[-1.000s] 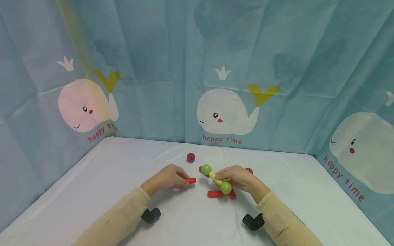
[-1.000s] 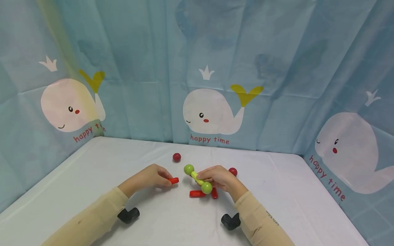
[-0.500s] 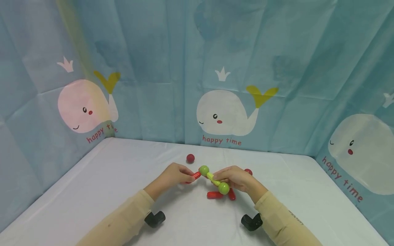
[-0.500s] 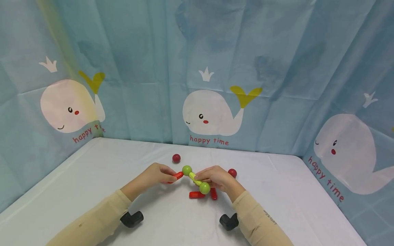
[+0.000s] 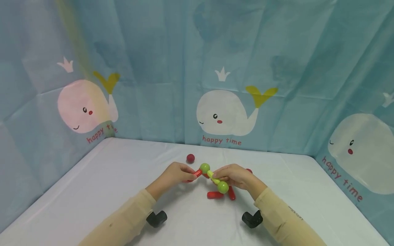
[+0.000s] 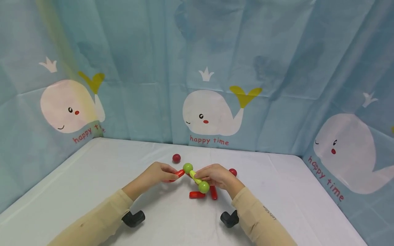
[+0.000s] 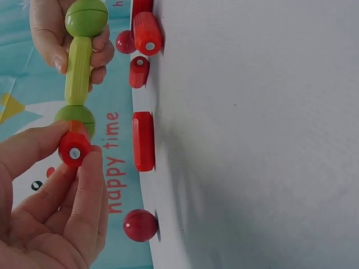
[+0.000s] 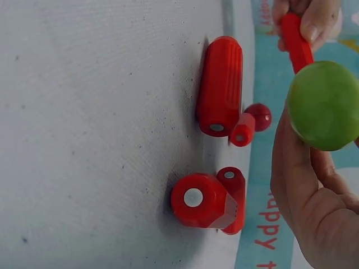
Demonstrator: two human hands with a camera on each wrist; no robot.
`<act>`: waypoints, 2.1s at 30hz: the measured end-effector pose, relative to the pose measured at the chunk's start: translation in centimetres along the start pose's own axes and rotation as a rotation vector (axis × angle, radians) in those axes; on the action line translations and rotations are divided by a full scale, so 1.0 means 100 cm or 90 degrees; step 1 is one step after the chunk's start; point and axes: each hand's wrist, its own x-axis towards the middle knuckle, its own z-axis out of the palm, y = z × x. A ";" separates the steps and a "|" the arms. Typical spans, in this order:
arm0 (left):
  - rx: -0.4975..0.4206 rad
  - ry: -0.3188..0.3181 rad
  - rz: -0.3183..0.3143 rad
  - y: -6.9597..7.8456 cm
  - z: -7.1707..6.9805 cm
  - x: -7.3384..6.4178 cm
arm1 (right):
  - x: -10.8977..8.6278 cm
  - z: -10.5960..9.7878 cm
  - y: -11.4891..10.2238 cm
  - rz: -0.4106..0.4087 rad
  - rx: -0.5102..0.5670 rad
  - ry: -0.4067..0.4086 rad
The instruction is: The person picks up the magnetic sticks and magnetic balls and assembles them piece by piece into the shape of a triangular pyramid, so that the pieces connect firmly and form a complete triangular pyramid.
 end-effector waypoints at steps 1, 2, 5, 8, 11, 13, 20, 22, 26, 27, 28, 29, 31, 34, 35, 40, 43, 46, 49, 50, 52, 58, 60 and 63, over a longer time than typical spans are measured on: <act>0.004 0.000 0.001 0.001 0.000 0.000 | 0.000 -0.001 0.000 0.002 0.000 -0.001; 0.006 0.000 0.002 0.001 0.000 0.001 | 0.001 -0.001 0.000 0.002 0.000 -0.004; 0.010 -0.001 -0.002 0.003 0.000 0.002 | 0.004 -0.003 -0.001 0.000 0.001 -0.024; 0.007 -0.006 0.000 0.003 -0.001 0.003 | 0.006 -0.004 -0.002 -0.002 0.002 -0.046; 0.000 -0.014 0.003 0.004 -0.001 0.005 | 0.007 -0.005 -0.003 0.001 0.003 -0.055; -0.001 -0.018 0.008 0.005 -0.002 0.006 | 0.009 -0.005 -0.003 0.007 0.004 -0.056; 0.004 -0.037 0.011 0.007 -0.003 0.011 | 0.011 -0.008 0.000 0.026 0.049 -0.064; 0.008 -0.034 0.009 0.008 -0.003 0.012 | 0.011 -0.007 0.000 0.024 0.056 -0.067; 0.009 -0.024 0.003 0.009 -0.004 0.015 | 0.009 -0.006 -0.001 0.020 0.065 -0.058; 0.007 -0.023 0.002 0.009 -0.005 0.016 | 0.009 -0.006 -0.001 0.019 0.067 -0.056; 0.007 -0.020 -0.001 0.010 -0.005 0.018 | 0.009 -0.007 -0.001 0.019 0.069 -0.051; 0.007 -0.018 -0.002 0.010 -0.005 0.018 | 0.009 -0.007 -0.001 0.019 0.072 -0.047; 0.003 -0.015 -0.007 0.011 -0.006 0.020 | 0.009 -0.007 -0.001 0.019 0.077 -0.042; -0.012 0.004 -0.010 0.011 -0.008 0.023 | 0.010 -0.008 0.000 0.020 0.087 -0.030; -0.021 0.013 -0.008 0.011 -0.010 0.025 | 0.010 -0.008 0.000 0.020 0.091 -0.026; -0.076 0.073 0.000 0.006 -0.017 0.041 | 0.009 -0.010 0.001 0.019 0.111 -0.009; -0.087 0.105 -0.004 0.001 -0.020 0.051 | 0.008 -0.011 0.002 0.018 0.123 -0.007; -0.081 0.125 -0.019 -0.002 -0.021 0.059 | 0.008 -0.012 0.004 0.018 0.126 -0.005; -0.080 0.131 -0.024 -0.004 -0.020 0.066 | 0.009 -0.013 0.005 0.020 0.131 -0.003; -0.079 0.132 -0.024 -0.004 -0.019 0.068 | 0.009 -0.013 0.005 0.020 0.132 -0.003; -0.078 0.135 -0.026 -0.004 -0.018 0.072 | 0.009 -0.013 0.006 0.020 0.134 0.000; -0.063 0.130 -0.051 0.000 -0.013 0.079 | 0.010 -0.014 0.006 0.016 0.124 0.017; -0.059 0.130 -0.055 0.001 -0.012 0.081 | 0.010 -0.015 0.006 0.017 0.124 0.023; -0.046 0.130 -0.054 0.001 -0.008 0.085 | 0.010 -0.015 0.006 0.021 0.125 0.028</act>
